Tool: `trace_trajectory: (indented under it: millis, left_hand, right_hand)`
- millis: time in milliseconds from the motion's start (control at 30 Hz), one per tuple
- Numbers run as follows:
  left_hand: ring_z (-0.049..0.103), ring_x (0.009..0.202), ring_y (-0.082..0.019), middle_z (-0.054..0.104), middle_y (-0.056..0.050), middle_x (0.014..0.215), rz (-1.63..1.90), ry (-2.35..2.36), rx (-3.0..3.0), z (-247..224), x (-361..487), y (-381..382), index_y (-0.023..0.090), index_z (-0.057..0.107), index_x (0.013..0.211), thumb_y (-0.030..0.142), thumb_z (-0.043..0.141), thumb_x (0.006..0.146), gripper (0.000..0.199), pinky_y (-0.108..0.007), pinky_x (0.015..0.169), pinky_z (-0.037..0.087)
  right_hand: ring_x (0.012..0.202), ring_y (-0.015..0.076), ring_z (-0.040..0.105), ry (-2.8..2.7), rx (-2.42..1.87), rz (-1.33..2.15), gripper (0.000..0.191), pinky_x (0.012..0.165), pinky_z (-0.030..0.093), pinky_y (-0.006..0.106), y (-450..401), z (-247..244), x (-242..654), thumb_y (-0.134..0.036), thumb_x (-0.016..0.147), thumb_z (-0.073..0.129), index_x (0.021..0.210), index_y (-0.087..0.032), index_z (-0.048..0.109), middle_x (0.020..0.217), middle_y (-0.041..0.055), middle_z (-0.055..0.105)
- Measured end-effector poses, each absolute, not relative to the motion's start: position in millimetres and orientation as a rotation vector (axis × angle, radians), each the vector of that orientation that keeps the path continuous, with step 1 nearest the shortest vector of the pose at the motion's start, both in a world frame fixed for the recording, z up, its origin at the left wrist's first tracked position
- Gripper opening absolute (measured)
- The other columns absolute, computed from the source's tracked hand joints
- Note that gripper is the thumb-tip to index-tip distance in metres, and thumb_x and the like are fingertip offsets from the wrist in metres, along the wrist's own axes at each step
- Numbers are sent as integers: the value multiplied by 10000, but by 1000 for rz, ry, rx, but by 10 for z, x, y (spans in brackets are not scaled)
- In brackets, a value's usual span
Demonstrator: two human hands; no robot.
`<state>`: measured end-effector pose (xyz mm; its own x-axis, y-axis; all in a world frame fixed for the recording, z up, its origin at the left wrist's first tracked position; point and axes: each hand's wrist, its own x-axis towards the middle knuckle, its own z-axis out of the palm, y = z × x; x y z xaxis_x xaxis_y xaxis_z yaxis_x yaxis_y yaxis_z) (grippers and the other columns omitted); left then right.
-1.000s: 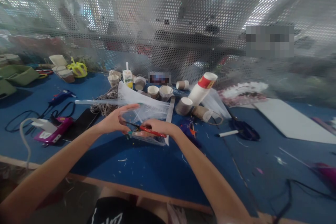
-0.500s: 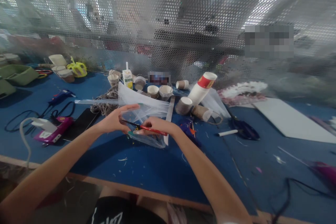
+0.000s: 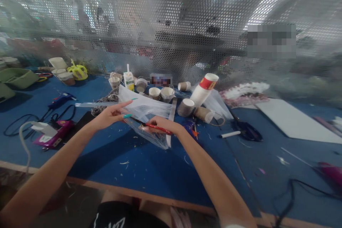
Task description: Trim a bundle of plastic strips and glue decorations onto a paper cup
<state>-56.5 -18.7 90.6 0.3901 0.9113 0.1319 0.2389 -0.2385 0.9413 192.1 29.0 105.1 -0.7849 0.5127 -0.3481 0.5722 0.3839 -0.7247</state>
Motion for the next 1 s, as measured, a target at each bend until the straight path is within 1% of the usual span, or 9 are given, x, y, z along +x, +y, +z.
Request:
trace_trajectory:
  millis: [167,267,333,433,500,667,800,900,1000]
  left_hand:
    - [666,857,-170,677,-47,1100,930,1074,1757,916,-561,-186,249,568,1215,337,572,815,409,-297,769,554]
    - [650,922,-201,683,-58,1086,960,1126,1795,901,-551,-178,222,630,1136,341,610,782,373,-306,775,550]
    - [654,873,-203,701,-65,1032,970,1170,1829,895,-546,-175,205,662,1081,350,644,750,361,-302,735,553]
    - [617,671,-153,712,-71,966,990,1269,1903,889,-540,-170,198,678,1044,350,687,706,371,-265,585,529]
    - [550,570,-115,711,-77,935,995,1305,1926,886,-535,-167,189,674,1050,335,700,688,392,-241,508,481]
    - [465,486,-66,699,-88,929,949,1220,1822,904,-504,-193,164,628,1128,270,715,651,496,-206,438,405]
    - [462,458,-55,700,-69,870,881,1149,1750,938,-484,-238,177,548,1222,254,714,646,604,-203,451,425]
    - [489,472,-46,670,-88,1041,847,1080,1740,945,-479,-254,217,475,1283,247,706,653,671,-197,455,436]
    - [488,473,-26,545,-125,1270,824,1043,1749,945,-478,-260,257,422,1316,245,704,651,723,-189,436,430]
  right_hand:
    - [416,79,431,2550,1026,-1397,399,409,338,204,267,1082,1917,-512,797,487,601,-165,467,494,-32,452]
    - [421,81,423,2559,1014,-1405,406,419,339,213,275,1075,1919,-527,801,483,621,-163,480,499,-32,456]
    - [425,83,425,2556,1009,-1412,418,428,343,218,288,1070,1928,-543,807,477,634,-163,485,501,-31,456]
    - [423,88,435,2549,996,-1403,453,438,353,225,298,1081,1941,-573,818,457,628,-162,482,490,-24,456]
    - [419,84,427,2550,987,-1400,476,436,352,224,292,1098,1945,-591,819,448,617,-161,480,483,-23,449]
    - [394,60,369,2548,983,-1420,495,409,325,205,260,1122,1943,-610,814,442,605,-162,474,464,-42,413]
    - [434,70,401,2531,915,-1444,469,420,328,206,267,1097,1945,-599,805,465,666,-153,510,504,-37,433]
    - [471,81,410,2535,842,-1436,450,447,338,219,292,1073,1944,-574,817,464,733,-139,547,545,-30,442]
    - [498,86,403,2576,801,-1393,449,463,348,227,310,1053,1938,-571,820,458,749,-138,552,583,-17,456]
